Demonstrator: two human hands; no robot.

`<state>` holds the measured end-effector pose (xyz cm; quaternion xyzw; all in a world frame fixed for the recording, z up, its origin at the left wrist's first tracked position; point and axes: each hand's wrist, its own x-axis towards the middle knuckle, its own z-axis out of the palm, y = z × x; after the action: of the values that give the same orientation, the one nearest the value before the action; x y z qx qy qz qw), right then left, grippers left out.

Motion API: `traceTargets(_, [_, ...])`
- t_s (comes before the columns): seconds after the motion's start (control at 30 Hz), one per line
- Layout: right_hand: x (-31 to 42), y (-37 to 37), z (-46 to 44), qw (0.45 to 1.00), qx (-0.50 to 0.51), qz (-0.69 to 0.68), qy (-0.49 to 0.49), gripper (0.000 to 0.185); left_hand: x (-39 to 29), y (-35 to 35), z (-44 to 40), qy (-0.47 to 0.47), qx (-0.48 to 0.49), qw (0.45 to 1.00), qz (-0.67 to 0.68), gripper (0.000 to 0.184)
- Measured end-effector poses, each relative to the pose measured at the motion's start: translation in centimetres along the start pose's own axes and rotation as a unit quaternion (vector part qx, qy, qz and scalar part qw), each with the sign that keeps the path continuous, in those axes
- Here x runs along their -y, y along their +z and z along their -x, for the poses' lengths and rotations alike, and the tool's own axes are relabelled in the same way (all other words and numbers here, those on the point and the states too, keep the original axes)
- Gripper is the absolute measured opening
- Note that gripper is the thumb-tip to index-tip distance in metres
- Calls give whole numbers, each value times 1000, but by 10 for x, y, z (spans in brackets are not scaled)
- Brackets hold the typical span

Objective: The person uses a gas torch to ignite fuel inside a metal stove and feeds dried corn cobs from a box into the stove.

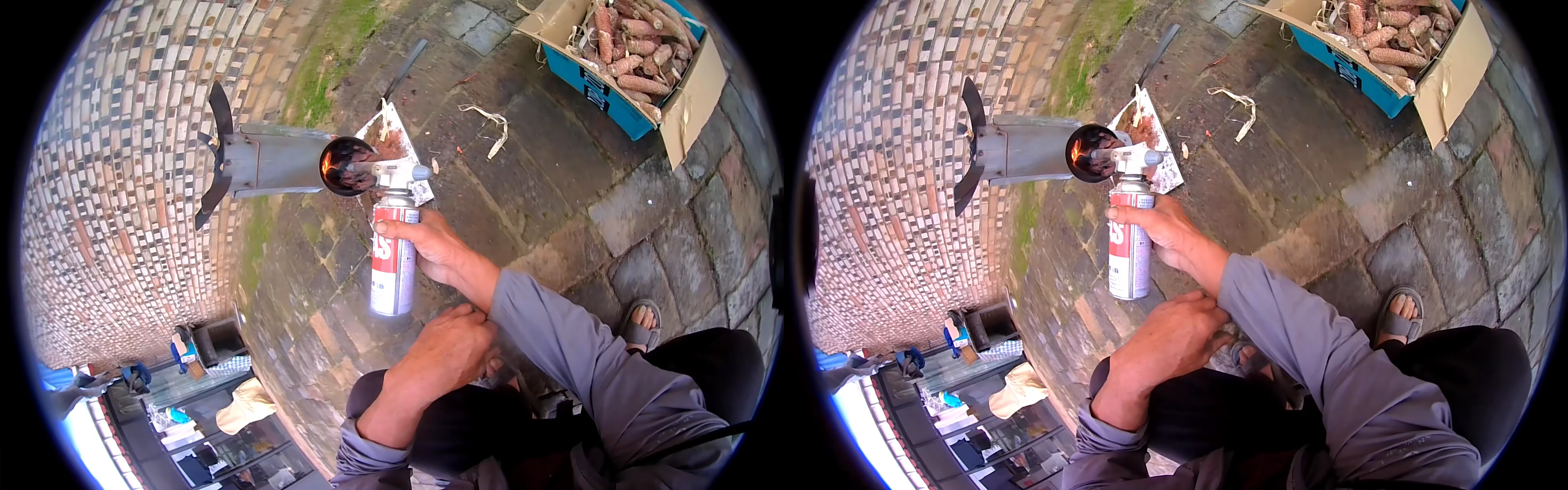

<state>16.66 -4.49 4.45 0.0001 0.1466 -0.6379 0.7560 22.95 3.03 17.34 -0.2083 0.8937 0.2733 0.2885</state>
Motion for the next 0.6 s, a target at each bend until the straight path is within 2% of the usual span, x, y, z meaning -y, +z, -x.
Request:
traceTargets(0.23, [-1,-5,-11,996,25,-84,6,37,1,-2,-2,-11,-9,1000,-11,24])
traceTargets(0.6, [4,0,-15,996,3,-86,18,36,4,-3,-3,-19,-28,999,-22,27])
